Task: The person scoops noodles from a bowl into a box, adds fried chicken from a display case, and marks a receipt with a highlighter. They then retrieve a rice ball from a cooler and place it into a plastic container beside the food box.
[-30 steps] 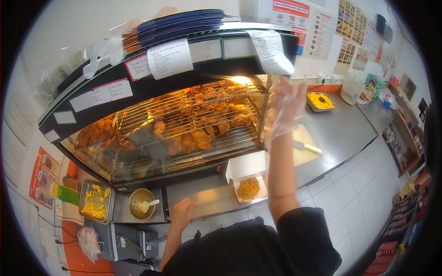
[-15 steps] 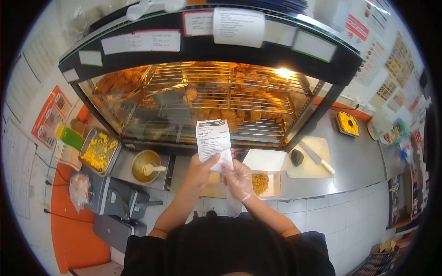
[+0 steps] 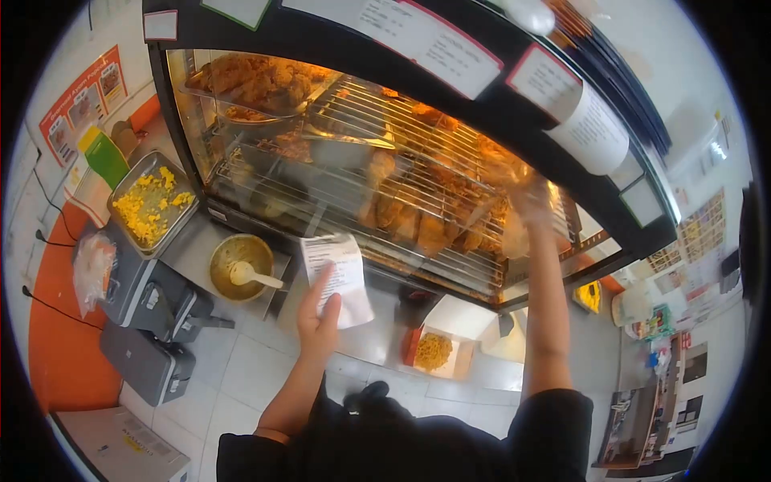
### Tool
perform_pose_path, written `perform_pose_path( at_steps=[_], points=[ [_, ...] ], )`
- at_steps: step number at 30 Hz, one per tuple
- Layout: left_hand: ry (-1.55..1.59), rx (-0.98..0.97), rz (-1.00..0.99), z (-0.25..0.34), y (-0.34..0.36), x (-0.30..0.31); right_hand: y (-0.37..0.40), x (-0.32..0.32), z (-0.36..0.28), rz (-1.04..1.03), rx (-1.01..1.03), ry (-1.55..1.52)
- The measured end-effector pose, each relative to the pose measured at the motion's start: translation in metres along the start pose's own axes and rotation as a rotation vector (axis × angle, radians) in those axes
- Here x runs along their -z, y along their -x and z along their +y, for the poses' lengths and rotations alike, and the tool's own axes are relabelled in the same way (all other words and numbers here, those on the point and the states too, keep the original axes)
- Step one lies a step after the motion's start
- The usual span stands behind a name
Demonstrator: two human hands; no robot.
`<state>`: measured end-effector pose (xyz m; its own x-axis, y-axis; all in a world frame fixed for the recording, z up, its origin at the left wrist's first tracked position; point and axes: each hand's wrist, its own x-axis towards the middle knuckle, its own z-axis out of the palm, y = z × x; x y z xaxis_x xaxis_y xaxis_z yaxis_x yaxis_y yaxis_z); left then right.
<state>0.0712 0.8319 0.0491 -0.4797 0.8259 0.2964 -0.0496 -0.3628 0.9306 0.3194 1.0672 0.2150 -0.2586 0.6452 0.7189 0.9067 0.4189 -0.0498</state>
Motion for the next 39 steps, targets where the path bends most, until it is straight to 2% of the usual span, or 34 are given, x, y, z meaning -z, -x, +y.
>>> perform_pose_path(
  at_steps=[1,2,4,5,6,7,8,9,10,11,12,13,15,18,23,30,33,35,39],
  points=[
    [0.167,0.010,-0.069,0.005,-0.003,0.001,-0.012,-0.054,0.066,0.013,0.171,0.195],
    [0.164,0.020,-0.043,0.011,-0.005,0.002,-0.024,-0.106,0.131,0.061,0.339,0.392],
    [0.107,-0.042,-0.153,0.028,-0.009,0.003,-0.034,-0.048,0.033,-0.480,-0.114,-0.719],
    [0.162,-0.076,-0.156,0.034,-0.011,0.002,-0.039,-0.060,0.045,-0.247,0.201,-0.569],
    [0.220,-0.114,-0.162,0.041,-0.013,-0.001,-0.038,-0.084,0.068,-0.233,0.006,-0.694],
    [0.254,-0.138,-0.188,0.046,-0.014,-0.001,-0.034,-0.055,0.049,-0.328,-0.089,-0.694],
    [0.253,-0.133,-0.168,0.051,-0.010,0.002,-0.035,-0.061,0.063,-0.117,0.122,-0.481],
    [0.273,-0.113,-0.201,0.055,-0.010,0.004,-0.041,-0.055,0.081,-0.095,0.292,-0.349],
    [0.301,-0.096,-0.242,0.056,-0.011,0.003,-0.044,-0.053,0.124,-0.099,0.302,-0.338],
    [0.245,-0.099,-0.269,0.052,-0.011,0.008,-0.045,-0.056,0.180,-0.017,0.503,0.170],
    [0.270,-0.106,-0.277,0.047,-0.011,0.011,-0.049,-0.052,0.211,0.069,0.682,0.691],
    [0.267,-0.075,-0.268,0.042,-0.009,0.014,-0.048,-0.038,0.208,-0.039,0.592,0.679],
    [0.292,-0.056,-0.263,0.025,-0.004,0.021,-0.047,-0.019,0.191,-0.216,0.314,0.435],
    [0.200,-0.073,-0.207,-0.013,-0.001,0.032,-0.055,-0.012,0.157,-0.312,0.166,0.382],
    [0.274,0.117,-0.123,-0.056,-0.004,0.048,-0.102,-0.039,0.088,-0.334,0.229,0.364],
    [0.214,0.137,-0.082,-0.081,0.006,0.057,-0.173,-0.122,-0.030,-0.438,0.403,0.224],
    [0.210,0.210,-0.117,-0.085,0.008,0.064,-0.177,-0.123,-0.029,-0.440,0.384,0.232],
    [0.186,0.190,-0.036,-0.081,0.005,0.066,-0.171,-0.111,-0.010,-0.419,0.343,0.269],
    [0.116,0.172,-0.048,-0.086,-0.003,0.085,-0.159,-0.074,0.045,-0.370,0.232,0.401]
  ],
)
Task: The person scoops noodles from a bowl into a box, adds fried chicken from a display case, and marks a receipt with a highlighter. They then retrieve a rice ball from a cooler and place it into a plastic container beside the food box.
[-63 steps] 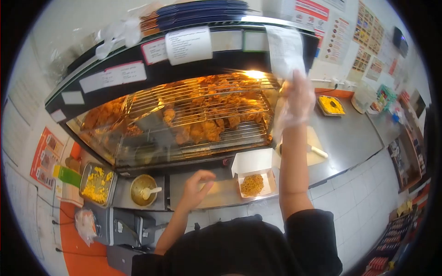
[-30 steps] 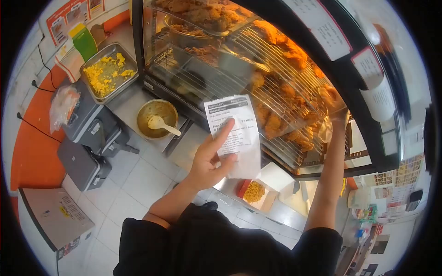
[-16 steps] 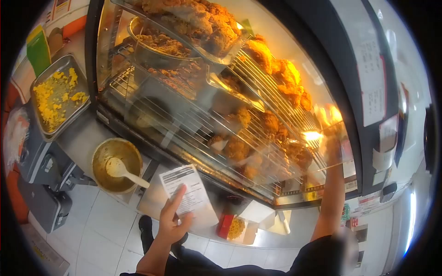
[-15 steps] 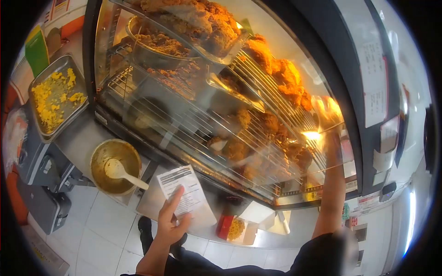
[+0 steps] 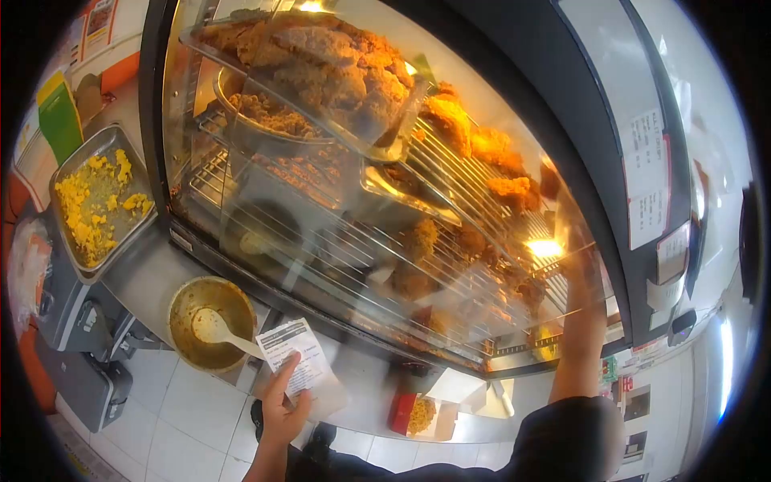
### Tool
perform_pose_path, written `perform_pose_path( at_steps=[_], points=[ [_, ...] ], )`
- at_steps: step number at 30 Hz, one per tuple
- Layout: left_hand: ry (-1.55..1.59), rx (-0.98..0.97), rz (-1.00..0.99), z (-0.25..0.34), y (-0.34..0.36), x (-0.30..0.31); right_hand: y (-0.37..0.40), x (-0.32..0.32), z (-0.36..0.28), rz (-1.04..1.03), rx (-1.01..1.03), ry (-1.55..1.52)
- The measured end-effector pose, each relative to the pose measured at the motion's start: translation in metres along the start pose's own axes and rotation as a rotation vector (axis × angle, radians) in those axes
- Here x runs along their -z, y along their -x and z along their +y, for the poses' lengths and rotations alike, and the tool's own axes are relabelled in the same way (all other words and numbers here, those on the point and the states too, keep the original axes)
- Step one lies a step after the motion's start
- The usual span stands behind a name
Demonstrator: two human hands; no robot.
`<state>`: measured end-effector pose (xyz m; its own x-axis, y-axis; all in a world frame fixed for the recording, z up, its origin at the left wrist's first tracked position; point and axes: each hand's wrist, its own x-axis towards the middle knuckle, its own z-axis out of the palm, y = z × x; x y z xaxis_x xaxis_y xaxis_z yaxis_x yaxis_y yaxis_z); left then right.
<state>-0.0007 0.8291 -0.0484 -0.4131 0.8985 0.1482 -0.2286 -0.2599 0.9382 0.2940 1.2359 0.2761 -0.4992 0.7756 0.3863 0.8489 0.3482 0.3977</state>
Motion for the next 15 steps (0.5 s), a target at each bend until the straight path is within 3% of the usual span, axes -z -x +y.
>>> perform_pose_path(
  at_steps=[2,5,8,15],
  points=[
    [-0.061,-0.014,0.007,-0.002,-0.005,0.008,0.033,0.005,0.017,0.006,-0.041,0.025],
    [0.015,0.022,0.058,0.000,-0.012,0.010,0.036,0.011,0.021,-0.002,-0.078,0.061],
    [-0.003,0.062,-0.021,0.000,-0.018,0.013,0.019,0.003,0.018,-0.003,-0.066,0.049],
    [-0.049,0.086,-0.085,-0.009,-0.024,0.000,-0.057,-0.005,-0.075,0.020,0.118,-0.057]
  ],
)
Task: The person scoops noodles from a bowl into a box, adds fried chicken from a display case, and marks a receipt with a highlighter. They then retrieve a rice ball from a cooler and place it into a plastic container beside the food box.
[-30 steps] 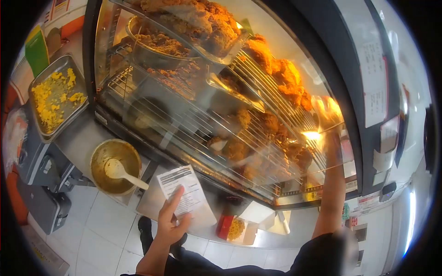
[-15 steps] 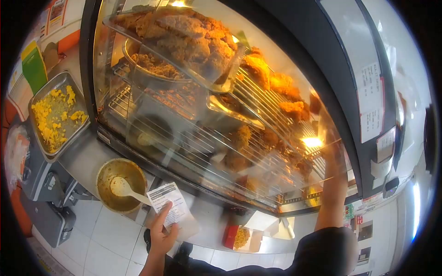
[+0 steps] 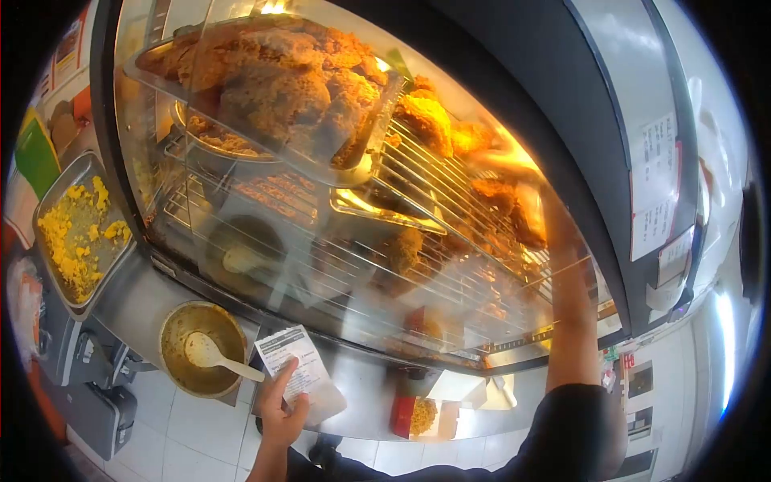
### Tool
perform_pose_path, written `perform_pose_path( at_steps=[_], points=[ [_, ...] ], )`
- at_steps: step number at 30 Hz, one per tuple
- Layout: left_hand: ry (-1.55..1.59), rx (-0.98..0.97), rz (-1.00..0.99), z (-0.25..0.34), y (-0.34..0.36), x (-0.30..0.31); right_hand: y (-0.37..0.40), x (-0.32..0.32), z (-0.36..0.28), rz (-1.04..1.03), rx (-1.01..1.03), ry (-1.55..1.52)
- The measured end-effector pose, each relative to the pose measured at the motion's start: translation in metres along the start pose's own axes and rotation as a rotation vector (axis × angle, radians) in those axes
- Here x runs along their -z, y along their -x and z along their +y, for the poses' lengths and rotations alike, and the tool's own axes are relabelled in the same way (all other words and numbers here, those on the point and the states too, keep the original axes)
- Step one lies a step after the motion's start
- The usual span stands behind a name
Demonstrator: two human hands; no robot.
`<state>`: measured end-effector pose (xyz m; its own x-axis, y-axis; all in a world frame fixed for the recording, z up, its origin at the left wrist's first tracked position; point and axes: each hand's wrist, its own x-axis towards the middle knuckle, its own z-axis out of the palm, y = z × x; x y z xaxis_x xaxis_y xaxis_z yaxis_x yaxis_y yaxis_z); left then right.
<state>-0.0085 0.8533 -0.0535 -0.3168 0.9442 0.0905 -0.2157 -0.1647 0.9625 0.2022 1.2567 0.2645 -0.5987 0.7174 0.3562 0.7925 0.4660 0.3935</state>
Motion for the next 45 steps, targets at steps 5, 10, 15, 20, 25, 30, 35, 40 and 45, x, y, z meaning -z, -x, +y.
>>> perform_pose_path(
  at_steps=[5,10,15,20,25,30,35,40,45],
  points=[
    [-0.003,-0.025,0.053,0.011,0.004,-0.005,0.067,0.002,0.061,0.038,-0.141,0.087],
    [0.012,-0.009,0.049,0.000,0.011,0.009,0.133,0.014,0.099,0.000,-0.268,0.167],
    [0.102,0.041,0.095,-0.003,0.012,0.019,0.134,0.013,0.093,-0.018,-0.278,0.160],
    [0.117,0.058,0.100,-0.006,0.010,0.010,0.081,0.000,0.050,-0.006,-0.167,0.102],
    [0.074,0.039,0.041,0.001,0.012,-0.001,0.086,0.006,0.051,0.043,-0.191,0.122],
    [0.066,0.086,0.050,-0.006,0.022,0.003,0.142,0.025,0.085,0.049,-0.292,0.187],
    [0.129,0.124,0.074,-0.006,0.023,0.010,0.179,0.029,0.095,0.020,-0.343,0.203],
    [0.142,0.160,0.099,-0.007,0.023,0.003,0.182,0.026,0.083,0.018,-0.339,0.181],
    [0.164,0.109,0.070,-0.005,0.021,-0.005,0.171,0.018,0.067,0.031,-0.315,0.158]
  ],
)
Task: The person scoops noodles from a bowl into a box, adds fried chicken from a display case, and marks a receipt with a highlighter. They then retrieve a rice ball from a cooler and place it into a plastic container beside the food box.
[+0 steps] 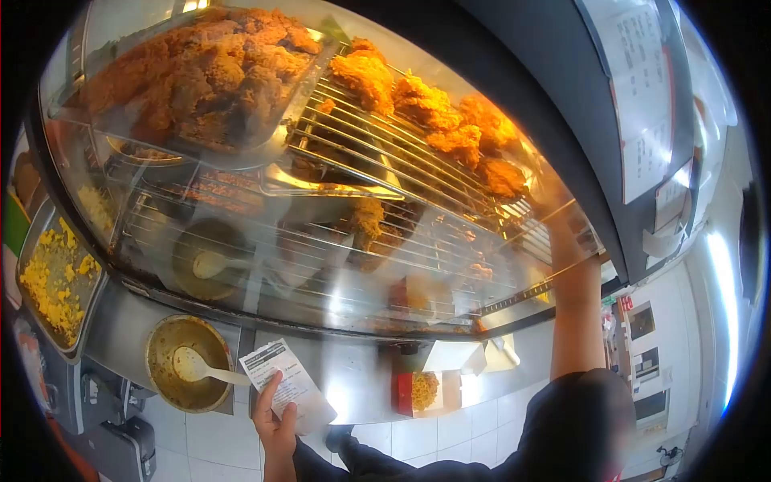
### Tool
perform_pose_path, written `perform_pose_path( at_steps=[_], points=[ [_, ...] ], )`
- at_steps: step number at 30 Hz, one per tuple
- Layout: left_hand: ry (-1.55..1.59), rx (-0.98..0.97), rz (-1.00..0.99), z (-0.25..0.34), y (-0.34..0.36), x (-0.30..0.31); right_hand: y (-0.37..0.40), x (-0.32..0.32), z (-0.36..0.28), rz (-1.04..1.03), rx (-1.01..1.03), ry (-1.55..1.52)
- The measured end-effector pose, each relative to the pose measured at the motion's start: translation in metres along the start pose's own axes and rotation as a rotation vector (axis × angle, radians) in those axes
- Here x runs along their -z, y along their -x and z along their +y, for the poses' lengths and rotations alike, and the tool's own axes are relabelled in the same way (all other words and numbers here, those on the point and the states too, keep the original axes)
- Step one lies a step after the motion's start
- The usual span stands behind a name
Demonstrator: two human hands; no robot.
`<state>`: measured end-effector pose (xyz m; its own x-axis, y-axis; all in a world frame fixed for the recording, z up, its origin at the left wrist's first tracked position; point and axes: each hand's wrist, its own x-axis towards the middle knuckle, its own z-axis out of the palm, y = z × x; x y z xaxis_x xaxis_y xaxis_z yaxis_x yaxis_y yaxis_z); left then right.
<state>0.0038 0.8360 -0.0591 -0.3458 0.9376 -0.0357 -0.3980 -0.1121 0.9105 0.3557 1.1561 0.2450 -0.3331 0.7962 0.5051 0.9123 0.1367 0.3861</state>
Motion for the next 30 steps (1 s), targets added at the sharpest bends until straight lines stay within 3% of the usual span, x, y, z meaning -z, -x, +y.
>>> perform_pose_path(
  at_steps=[13,19,22,23,25,27,28,29,30],
  points=[
    [-0.023,0.099,0.064,0.003,-0.003,0.007,0.053,0.042,0.052,0.084,-0.115,0.101],
    [-0.039,0.094,0.050,-0.001,-0.011,-0.016,0.090,0.027,0.035,0.021,-0.135,-0.025],
    [0.041,0.125,-0.146,-0.011,-0.017,-0.018,0.099,0.006,0.017,-0.030,-0.157,-0.095],
    [-0.117,0.073,-0.171,-0.006,-0.017,-0.024,0.102,0.001,0.016,-0.053,-0.198,-0.110],
    [0.002,0.120,-0.198,0.001,-0.017,-0.042,0.109,-0.006,0.016,-0.071,-0.231,-0.107],
    [0.028,0.089,-0.220,0.001,-0.013,-0.047,0.110,-0.010,0.022,0.099,-0.019,0.169],
    [0.050,0.061,-0.237,0.002,-0.011,-0.051,0.112,0.011,0.008,0.150,-0.055,-0.073],
    [0.043,0.051,-0.244,0.001,-0.008,-0.054,0.116,0.032,-0.005,0.161,-0.065,-0.077],
    [0.041,0.049,-0.240,0.000,-0.003,-0.058,0.121,0.052,-0.016,0.159,-0.208,-0.303]
  ],
)
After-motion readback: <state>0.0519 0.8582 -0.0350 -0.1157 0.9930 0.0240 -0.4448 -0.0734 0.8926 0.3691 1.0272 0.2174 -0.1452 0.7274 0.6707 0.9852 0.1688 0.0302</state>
